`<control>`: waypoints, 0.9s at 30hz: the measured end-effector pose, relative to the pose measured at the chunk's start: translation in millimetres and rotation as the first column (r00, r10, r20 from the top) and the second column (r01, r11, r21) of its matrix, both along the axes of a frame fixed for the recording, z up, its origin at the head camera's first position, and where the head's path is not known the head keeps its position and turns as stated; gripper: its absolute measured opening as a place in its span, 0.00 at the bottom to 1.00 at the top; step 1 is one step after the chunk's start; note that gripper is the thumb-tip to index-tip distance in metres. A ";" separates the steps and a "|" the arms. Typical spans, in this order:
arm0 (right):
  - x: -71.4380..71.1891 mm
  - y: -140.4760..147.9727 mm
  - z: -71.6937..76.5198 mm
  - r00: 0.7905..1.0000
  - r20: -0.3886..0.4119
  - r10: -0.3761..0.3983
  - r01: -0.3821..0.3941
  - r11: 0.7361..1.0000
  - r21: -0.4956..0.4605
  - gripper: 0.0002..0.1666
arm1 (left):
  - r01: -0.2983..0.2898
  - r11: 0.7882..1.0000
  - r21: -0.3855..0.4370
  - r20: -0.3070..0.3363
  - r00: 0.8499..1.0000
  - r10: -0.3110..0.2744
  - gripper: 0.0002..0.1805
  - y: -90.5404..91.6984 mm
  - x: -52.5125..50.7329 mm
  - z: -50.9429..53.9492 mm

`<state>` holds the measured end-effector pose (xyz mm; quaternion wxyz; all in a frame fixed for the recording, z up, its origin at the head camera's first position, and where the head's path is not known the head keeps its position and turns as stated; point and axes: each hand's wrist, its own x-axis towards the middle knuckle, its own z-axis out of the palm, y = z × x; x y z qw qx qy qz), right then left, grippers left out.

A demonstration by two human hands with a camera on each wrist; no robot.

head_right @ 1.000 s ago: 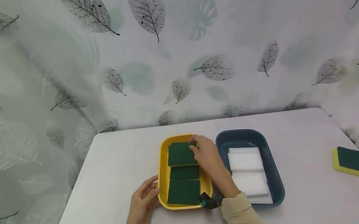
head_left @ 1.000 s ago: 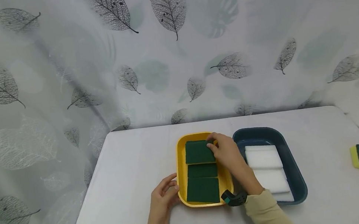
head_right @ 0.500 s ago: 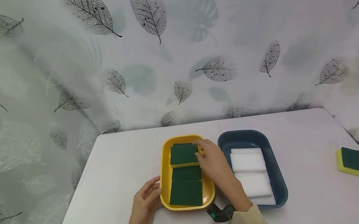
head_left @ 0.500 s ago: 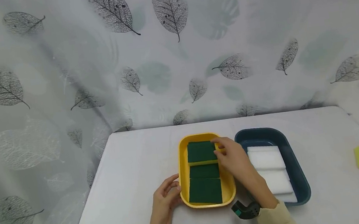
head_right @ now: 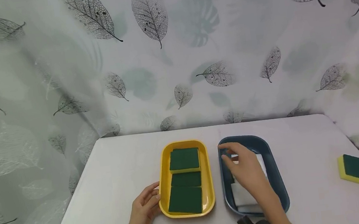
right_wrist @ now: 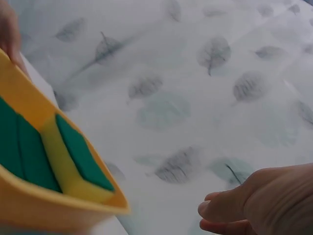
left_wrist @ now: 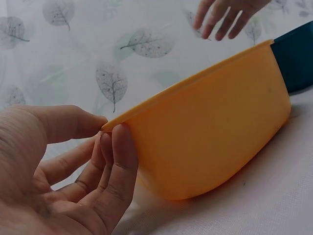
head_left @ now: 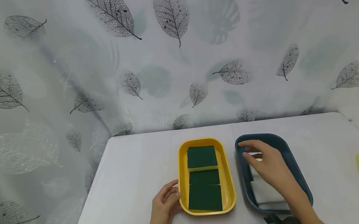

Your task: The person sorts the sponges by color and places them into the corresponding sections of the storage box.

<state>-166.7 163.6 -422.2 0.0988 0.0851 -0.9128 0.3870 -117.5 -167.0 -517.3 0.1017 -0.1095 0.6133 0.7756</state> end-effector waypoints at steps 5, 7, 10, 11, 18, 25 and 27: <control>3.1 43.4 2.7 0.992 -0.065 -0.108 0.109 0.994 0.010 0.20 | -0.001 1.000 -0.006 0.000 1.000 0.001 0.30 -0.6 -1.2 3.2; 4.4 61.7 2.3 0.984 -0.055 -0.171 0.173 0.985 0.016 0.21 | -0.003 1.000 -0.006 0.004 1.000 0.003 0.31 -1.0 -1.2 3.9; 5.9 87.2 -2.5 0.962 0.000 -0.272 0.272 0.962 0.030 0.23 | -0.013 1.000 -0.015 0.019 1.000 0.013 0.31 -2.5 0.0 3.4; 6.5 94.9 -4.7 0.952 0.020 -0.306 0.305 0.951 0.042 0.23 | -0.016 1.000 -0.022 0.027 1.000 0.017 0.31 -3.2 0.6 2.9; 9.2 145.9 -13.7 0.842 0.174 -0.511 0.508 0.859 0.066 0.29 | -0.012 0.999 -0.033 0.042 0.999 0.013 0.32 -4.0 1.1 -2.1; 18.1 189.2 -25.0 0.625 0.246 -0.740 0.760 0.650 0.025 0.31 | -0.005 1.000 -0.025 0.038 0.999 0.006 0.32 0.2 -0.9 0.8; 25.0 201.4 -31.7 0.555 0.283 -0.782 0.814 0.581 0.012 0.32 | -0.001 1.000 -0.024 0.039 0.999 0.002 0.32 0.9 -0.9 1.0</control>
